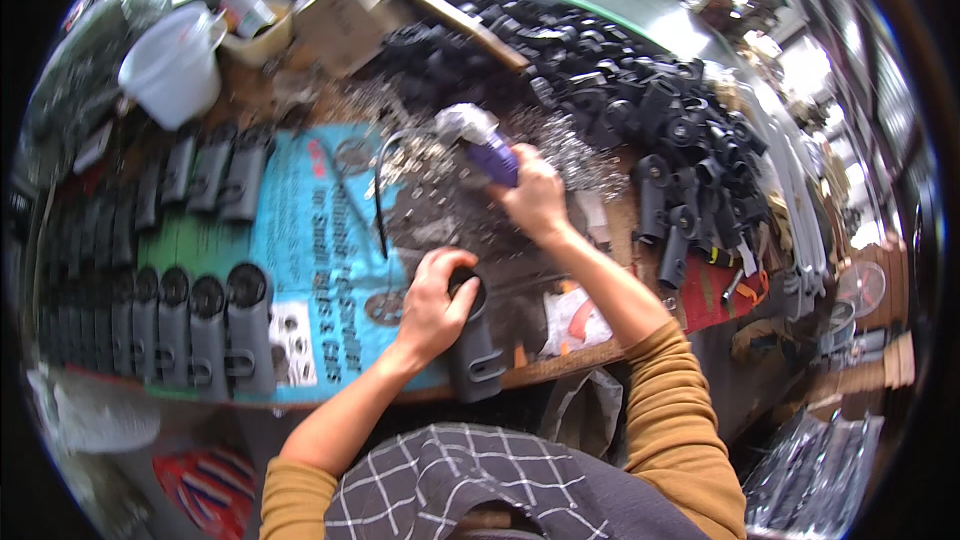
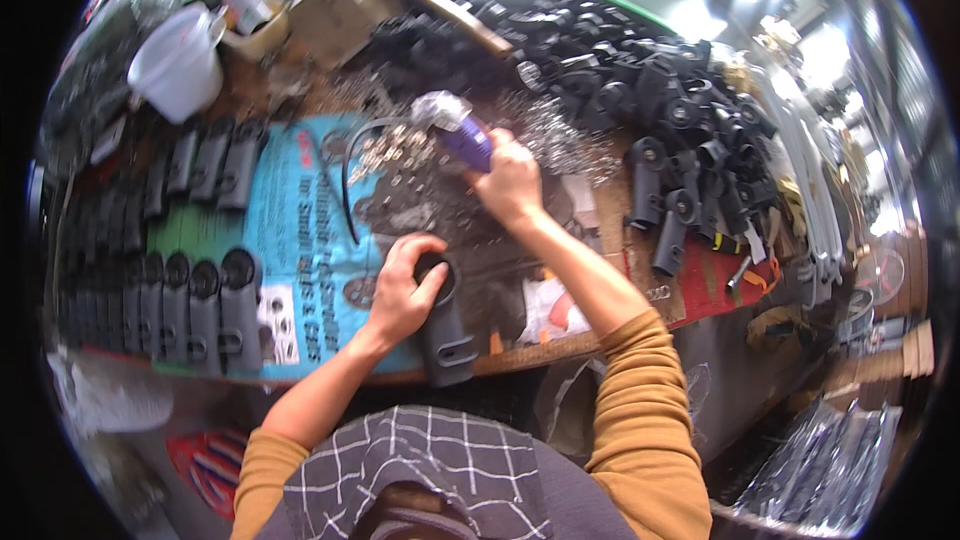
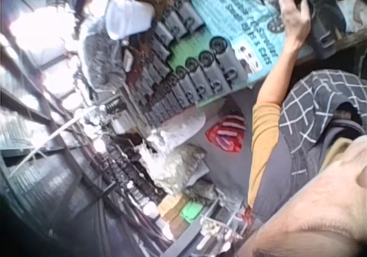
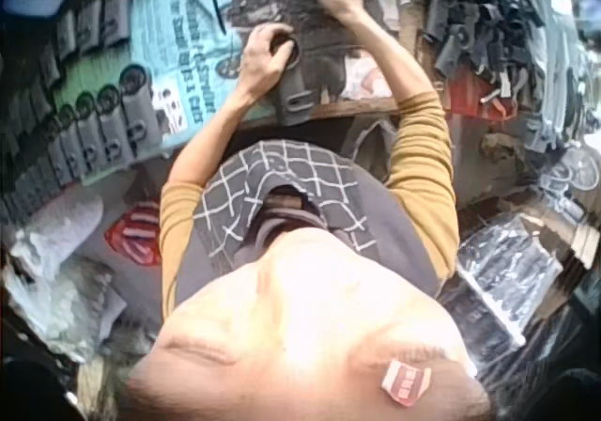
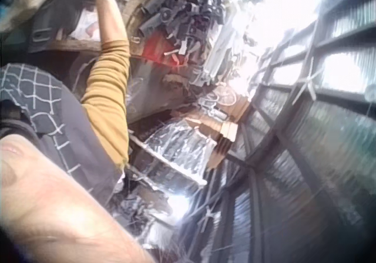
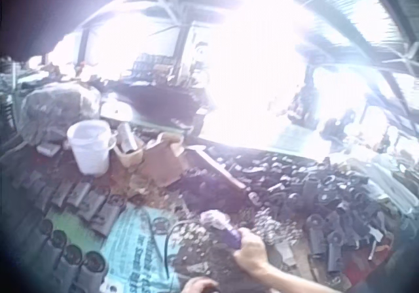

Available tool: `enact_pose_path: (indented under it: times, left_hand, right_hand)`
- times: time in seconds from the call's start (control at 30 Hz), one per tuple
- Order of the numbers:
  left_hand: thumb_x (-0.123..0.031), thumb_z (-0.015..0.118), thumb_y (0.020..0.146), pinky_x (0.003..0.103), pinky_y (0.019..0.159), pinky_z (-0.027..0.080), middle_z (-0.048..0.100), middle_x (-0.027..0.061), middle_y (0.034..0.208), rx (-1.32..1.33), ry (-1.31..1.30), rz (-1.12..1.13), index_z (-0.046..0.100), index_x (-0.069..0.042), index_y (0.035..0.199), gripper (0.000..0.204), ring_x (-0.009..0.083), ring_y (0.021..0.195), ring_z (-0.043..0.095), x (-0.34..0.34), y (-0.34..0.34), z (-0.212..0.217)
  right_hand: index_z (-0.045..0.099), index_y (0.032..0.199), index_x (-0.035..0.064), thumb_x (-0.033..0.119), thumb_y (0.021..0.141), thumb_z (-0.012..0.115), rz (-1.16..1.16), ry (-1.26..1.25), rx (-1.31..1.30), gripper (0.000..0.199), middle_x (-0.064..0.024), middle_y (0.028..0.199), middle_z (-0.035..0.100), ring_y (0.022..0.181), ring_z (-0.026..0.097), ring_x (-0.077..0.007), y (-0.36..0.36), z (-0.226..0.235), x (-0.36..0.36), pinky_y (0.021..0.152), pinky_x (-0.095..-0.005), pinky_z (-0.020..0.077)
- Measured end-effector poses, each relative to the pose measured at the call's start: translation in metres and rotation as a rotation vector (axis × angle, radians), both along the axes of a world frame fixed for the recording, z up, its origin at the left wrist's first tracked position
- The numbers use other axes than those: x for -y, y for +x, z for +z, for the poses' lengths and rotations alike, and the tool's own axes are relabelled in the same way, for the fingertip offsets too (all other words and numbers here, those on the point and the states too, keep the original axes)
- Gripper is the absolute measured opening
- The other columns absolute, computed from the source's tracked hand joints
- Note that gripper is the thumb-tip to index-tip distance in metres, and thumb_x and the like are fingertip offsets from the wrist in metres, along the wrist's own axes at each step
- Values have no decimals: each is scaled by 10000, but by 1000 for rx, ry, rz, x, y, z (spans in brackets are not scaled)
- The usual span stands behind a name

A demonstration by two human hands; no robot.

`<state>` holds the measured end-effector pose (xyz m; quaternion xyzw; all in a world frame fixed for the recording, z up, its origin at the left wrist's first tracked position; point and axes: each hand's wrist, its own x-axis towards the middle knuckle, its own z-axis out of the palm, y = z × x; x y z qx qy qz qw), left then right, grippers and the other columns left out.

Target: The person assembles small wheel components by inserting bearings and washers into gray plastic housings. They use a toothbrush to clean parts, retrieve metal washers from a bag, and apply hot glue with a glue gun to secure components. The person repeatedly handles multiple housings and small metal parts on a cluttered workbench.

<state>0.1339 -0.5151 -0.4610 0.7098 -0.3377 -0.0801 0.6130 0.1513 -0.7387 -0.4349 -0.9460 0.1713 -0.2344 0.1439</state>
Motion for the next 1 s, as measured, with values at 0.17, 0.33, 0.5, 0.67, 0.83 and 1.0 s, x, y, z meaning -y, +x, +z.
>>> enact_pose_path:
  times: [0.17,0.33,0.5,0.67,0.83,1.0]
  left_hand:
    - [-34,631,826,407,984,399,572,164,1109,90,-64,84,615,-25,1026,201,330,1117,519,14,11,31]
    - [-258,598,952,435,1032,345,403,195,1305,49,-163,214,511,-36,1234,369,326,1253,390,65,33,73]
    - [-277,706,864,447,1049,324,420,191,1308,282,-52,118,602,-42,1148,383,331,1244,393,17,25,74]
    - [-79,751,743,426,981,367,473,168,1170,352,361,392,546,-49,1043,364,345,1123,461,-89,42,64]
    - [-225,809,685,448,931,424,495,154,1110,231,923,613,439,-66,1147,613,353,1094,495,-167,46,73]
    - [-259,781,695,476,918,468,508,190,1146,228,1075,531,434,-93,1182,621,393,1097,524,-184,66,62]
  right_hand:
    - [548,1235,23,263,797,763,134,187,173,544,-165,1107,596,1010,583,-279,-46,25,-17,934,-385,456]
    - [601,1131,3,292,856,735,255,1242,18,420,-77,1014,640,942,601,-149,-104,38,-36,872,-320,483]
    - [646,952,98,215,889,663,-196,1137,583,134,-10,852,611,765,563,-121,-92,70,157,710,-289,477]
    - [492,1322,105,399,866,717,-368,1406,876,588,-178,1127,555,985,598,-302,-86,133,338,949,-413,511]
    - [578,1197,66,253,882,698,-289,1091,565,385,-29,987,572,914,582,-140,-66,77,301,835,-316,519]
    - [592,1207,62,195,907,653,-22,944,331,334,-2,1012,608,875,572,-97,-49,57,177,767,-249,491]
